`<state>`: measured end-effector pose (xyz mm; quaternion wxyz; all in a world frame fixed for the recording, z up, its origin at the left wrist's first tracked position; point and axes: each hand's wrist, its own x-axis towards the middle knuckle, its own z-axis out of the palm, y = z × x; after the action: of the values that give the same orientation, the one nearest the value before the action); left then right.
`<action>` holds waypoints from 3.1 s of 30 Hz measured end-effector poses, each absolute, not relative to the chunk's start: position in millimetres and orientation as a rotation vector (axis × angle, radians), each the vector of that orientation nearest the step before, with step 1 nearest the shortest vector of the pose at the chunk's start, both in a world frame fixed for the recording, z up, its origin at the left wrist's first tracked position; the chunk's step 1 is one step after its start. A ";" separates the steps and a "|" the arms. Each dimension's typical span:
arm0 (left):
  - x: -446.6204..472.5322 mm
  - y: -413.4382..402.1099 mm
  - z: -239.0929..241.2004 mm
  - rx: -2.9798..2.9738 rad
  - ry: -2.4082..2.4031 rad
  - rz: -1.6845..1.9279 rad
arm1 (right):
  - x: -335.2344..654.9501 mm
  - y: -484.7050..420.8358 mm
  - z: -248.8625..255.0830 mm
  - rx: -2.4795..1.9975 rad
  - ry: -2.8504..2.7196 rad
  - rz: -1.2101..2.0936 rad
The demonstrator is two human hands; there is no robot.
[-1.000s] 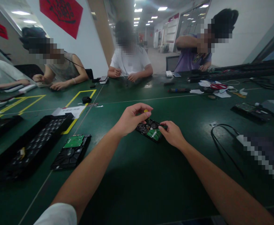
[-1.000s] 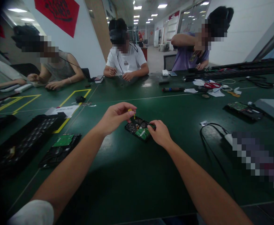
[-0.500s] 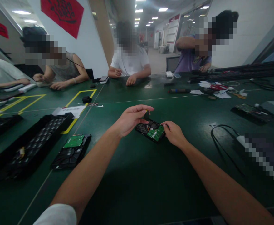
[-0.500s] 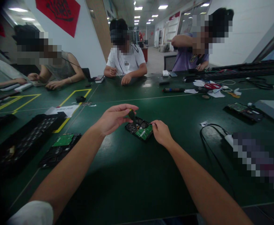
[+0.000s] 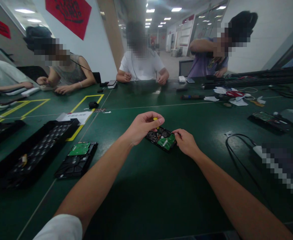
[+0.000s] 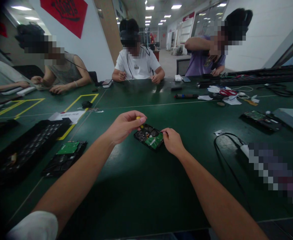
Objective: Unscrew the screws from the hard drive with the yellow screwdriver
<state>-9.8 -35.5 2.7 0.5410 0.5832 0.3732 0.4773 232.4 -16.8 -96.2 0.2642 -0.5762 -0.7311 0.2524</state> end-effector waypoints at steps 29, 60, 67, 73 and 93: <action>-5.5 -33.6 -0.9 1.166 0.780 1.137 | 232.1 -9.6 -110.2 -1.459 -1.922 0.632; -4.2 -37.6 1.1 1.283 0.804 1.132 | 232.5 -12.0 -107.0 -1.463 -1.872 0.740; -5.0 -37.2 -1.8 1.459 0.959 1.166 | 232.5 -10.1 -107.3 -1.472 -1.891 0.750; -6.1 -37.3 -1.3 1.518 0.907 1.136 | 233.5 -9.0 -108.5 -1.470 -1.821 0.827; -2.6 -41.2 2.0 1.375 0.784 1.113 | 233.0 -7.8 -110.7 -1.490 -1.721 0.931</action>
<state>-2.6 -41.2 2.0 0.5674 0.5852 0.3337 0.4735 233.0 -7.8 -110.7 0.3343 -0.5710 -0.6595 0.3568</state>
